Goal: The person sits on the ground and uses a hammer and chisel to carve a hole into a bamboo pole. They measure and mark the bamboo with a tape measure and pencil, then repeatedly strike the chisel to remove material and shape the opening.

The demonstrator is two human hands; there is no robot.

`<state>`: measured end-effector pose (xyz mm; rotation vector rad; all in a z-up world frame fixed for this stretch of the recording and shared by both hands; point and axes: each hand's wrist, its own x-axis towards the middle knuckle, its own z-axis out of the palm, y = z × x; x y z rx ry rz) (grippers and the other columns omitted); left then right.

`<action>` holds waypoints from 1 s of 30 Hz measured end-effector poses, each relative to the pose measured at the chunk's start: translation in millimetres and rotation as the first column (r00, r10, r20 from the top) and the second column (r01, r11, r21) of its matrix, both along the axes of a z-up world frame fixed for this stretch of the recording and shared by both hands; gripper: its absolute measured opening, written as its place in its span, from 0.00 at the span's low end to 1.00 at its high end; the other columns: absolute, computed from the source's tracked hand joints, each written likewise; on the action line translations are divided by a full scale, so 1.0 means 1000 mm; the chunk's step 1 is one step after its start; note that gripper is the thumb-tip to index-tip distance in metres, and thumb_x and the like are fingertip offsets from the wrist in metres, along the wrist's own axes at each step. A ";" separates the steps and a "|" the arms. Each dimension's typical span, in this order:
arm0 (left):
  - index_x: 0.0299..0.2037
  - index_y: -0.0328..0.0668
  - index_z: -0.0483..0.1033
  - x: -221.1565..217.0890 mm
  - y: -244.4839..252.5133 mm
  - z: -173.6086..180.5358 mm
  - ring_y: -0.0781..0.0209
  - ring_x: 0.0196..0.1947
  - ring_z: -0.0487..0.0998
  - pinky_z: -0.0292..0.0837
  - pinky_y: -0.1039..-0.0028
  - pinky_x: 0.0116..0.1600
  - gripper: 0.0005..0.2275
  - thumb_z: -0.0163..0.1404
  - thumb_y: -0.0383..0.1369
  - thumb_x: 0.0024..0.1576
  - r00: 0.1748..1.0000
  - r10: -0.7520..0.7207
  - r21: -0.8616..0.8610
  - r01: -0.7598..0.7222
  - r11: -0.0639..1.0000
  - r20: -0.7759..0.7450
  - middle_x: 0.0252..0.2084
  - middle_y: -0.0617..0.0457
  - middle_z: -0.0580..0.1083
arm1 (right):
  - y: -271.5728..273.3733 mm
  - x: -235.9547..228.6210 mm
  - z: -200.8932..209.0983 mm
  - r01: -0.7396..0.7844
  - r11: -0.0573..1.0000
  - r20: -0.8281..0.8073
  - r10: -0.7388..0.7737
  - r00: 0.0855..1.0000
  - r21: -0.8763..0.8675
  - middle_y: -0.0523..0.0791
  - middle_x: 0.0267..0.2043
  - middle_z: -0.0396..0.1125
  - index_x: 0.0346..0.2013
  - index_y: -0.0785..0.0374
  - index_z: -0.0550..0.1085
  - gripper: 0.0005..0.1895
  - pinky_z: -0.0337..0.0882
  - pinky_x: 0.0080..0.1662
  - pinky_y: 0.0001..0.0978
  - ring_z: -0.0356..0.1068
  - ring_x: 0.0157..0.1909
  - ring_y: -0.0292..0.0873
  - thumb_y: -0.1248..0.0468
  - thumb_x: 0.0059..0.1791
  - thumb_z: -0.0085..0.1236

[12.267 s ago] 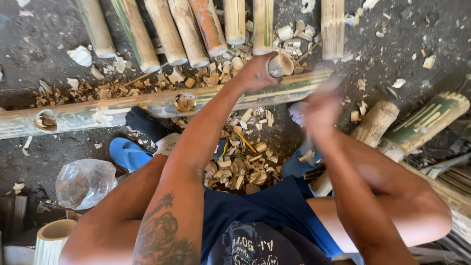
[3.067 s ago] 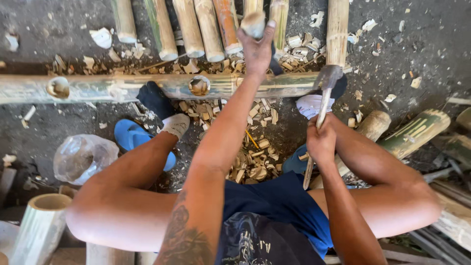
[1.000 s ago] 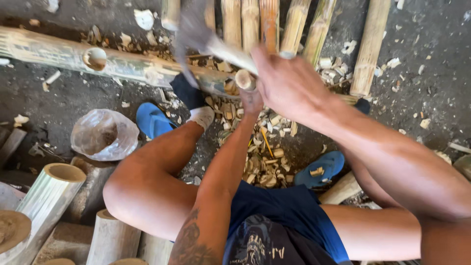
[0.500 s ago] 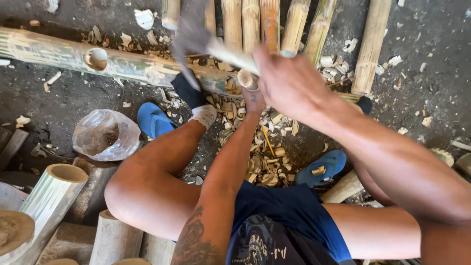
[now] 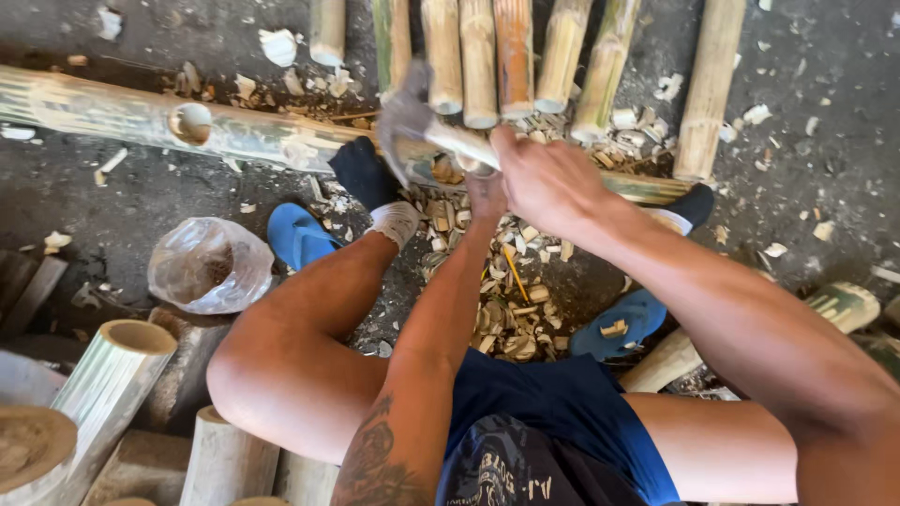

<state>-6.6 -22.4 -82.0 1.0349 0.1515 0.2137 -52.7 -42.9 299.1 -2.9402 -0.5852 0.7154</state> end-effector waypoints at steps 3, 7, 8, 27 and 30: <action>0.55 0.35 0.71 0.005 -0.006 -0.006 0.59 0.49 0.78 0.78 0.68 0.54 0.13 0.53 0.23 0.60 1.000 -0.016 -0.019 0.016 1.000 -0.004 0.50 0.48 0.75 | 0.003 0.002 0.012 -0.133 0.950 0.298 0.045 0.954 0.282 0.53 0.29 0.64 0.51 0.76 0.61 0.11 0.62 0.16 0.29 0.62 0.17 0.39 0.71 0.55 0.41; 0.55 0.35 0.71 0.001 -0.007 -0.012 0.60 0.49 0.78 0.78 0.69 0.54 0.13 0.53 0.22 0.60 1.000 -0.008 -0.052 0.008 0.999 -0.002 0.50 0.48 0.75 | -0.002 0.007 -0.007 -0.069 0.948 0.236 -0.007 0.972 0.310 0.50 0.29 0.64 0.50 0.76 0.63 0.10 0.61 0.17 0.30 0.64 0.18 0.40 0.71 0.56 0.40; 0.55 0.35 0.71 -0.001 -0.005 -0.011 0.60 0.49 0.78 0.78 0.69 0.54 0.13 0.53 0.21 0.60 1.000 -0.002 -0.070 0.003 0.998 0.014 0.50 0.49 0.76 | -0.009 0.008 -0.015 -0.090 0.996 0.150 0.085 0.985 0.024 0.49 0.27 0.64 0.54 0.75 0.61 0.12 0.63 0.16 0.32 0.65 0.17 0.42 0.71 0.57 0.39; 0.48 0.41 0.73 -0.015 0.000 0.143 0.56 0.45 0.78 0.80 0.59 0.48 0.23 0.65 0.35 0.43 0.611 -0.593 0.815 -0.160 0.557 0.525 0.43 0.46 0.77 | -0.214 -0.056 -0.199 0.615 0.424 -0.071 -0.784 0.617 0.664 0.50 0.29 0.66 0.42 0.65 0.69 0.05 0.67 0.33 0.40 0.67 0.29 0.46 0.70 0.51 0.47; 0.50 0.41 0.68 0.006 -0.035 0.160 0.59 0.40 0.81 0.85 0.64 0.48 0.16 0.58 0.25 0.53 0.799 -0.589 0.189 0.601 0.777 -0.120 0.39 0.53 0.76 | -0.219 -0.077 -0.226 0.624 0.365 -0.131 -0.786 0.605 0.690 0.47 0.29 0.66 0.41 0.64 0.70 0.05 0.66 0.32 0.37 0.65 0.28 0.43 0.70 0.51 0.48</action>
